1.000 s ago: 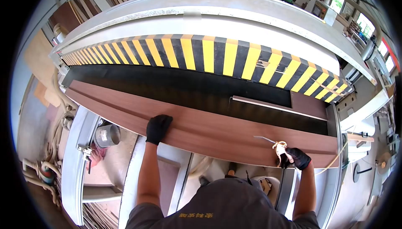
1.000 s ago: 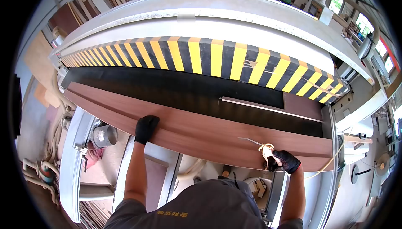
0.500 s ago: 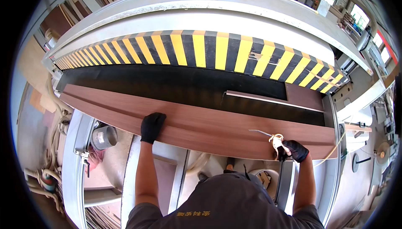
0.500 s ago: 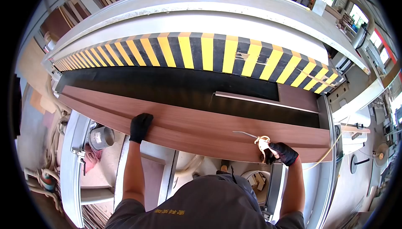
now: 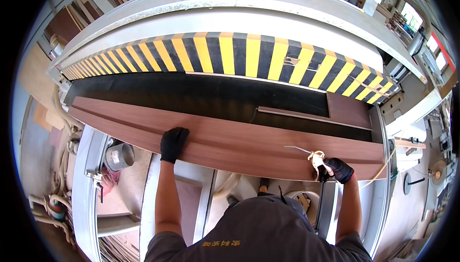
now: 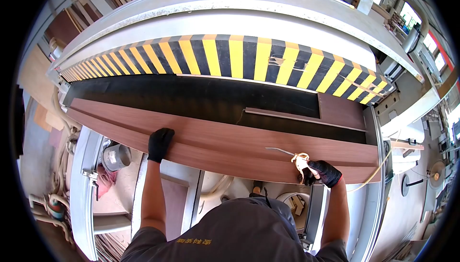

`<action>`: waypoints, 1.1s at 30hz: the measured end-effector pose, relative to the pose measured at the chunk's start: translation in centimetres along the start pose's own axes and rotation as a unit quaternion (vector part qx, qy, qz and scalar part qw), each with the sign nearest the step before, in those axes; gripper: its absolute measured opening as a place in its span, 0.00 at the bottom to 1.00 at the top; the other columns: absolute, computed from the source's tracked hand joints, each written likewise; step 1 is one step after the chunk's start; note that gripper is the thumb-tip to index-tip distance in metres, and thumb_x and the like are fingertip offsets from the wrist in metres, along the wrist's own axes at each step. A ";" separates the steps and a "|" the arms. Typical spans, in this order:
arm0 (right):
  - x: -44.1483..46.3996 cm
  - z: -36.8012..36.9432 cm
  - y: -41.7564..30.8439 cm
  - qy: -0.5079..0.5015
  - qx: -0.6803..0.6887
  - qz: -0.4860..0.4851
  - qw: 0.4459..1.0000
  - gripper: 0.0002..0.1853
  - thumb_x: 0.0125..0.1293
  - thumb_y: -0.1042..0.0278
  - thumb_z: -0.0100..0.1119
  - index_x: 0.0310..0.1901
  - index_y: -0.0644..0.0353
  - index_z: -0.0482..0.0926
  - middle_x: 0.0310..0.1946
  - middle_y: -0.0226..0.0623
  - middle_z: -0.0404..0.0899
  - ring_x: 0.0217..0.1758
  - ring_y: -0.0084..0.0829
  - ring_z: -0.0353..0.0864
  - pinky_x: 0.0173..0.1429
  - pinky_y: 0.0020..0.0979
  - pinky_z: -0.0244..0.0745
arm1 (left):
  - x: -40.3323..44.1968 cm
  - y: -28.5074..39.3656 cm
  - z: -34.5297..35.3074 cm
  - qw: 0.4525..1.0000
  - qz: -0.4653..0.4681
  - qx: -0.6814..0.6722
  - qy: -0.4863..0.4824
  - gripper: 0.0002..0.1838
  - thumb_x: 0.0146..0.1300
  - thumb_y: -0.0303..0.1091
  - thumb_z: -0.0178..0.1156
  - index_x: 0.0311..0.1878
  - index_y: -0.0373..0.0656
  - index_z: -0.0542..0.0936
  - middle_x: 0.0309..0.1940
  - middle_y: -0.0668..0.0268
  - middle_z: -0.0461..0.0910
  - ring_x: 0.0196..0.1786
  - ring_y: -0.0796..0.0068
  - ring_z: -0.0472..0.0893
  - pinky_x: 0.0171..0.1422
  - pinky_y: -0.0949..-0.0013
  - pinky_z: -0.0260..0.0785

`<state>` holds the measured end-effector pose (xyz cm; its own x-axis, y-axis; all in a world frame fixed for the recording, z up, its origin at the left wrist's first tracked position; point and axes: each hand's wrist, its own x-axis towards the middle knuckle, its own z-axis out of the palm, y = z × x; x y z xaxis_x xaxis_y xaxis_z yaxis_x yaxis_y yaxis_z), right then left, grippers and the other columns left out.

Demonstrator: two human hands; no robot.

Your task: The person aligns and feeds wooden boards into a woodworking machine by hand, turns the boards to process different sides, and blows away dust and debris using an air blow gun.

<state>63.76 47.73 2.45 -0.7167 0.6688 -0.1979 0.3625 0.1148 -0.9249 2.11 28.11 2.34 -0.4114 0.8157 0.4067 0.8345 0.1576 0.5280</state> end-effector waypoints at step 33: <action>0.2 0.6 -5.0 -0.021 0.133 0.250 0.959 0.20 0.63 0.47 0.71 0.30 0.58 0.82 0.18 0.27 0.73 0.21 0.20 0.70 0.27 0.26 0.61 | -0.2 -0.5 0.3 1.000 -0.011 -0.019 -0.022 0.12 0.68 0.38 0.61 0.38 0.40 0.86 0.39 0.54 0.86 0.43 0.49 0.84 0.48 0.52 0.75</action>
<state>61.45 46.90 6.86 -0.5190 0.5602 -0.6456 0.5059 -0.4075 -0.7603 1.87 28.06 1.82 -0.4133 0.8355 0.3621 0.8101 0.1557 0.5653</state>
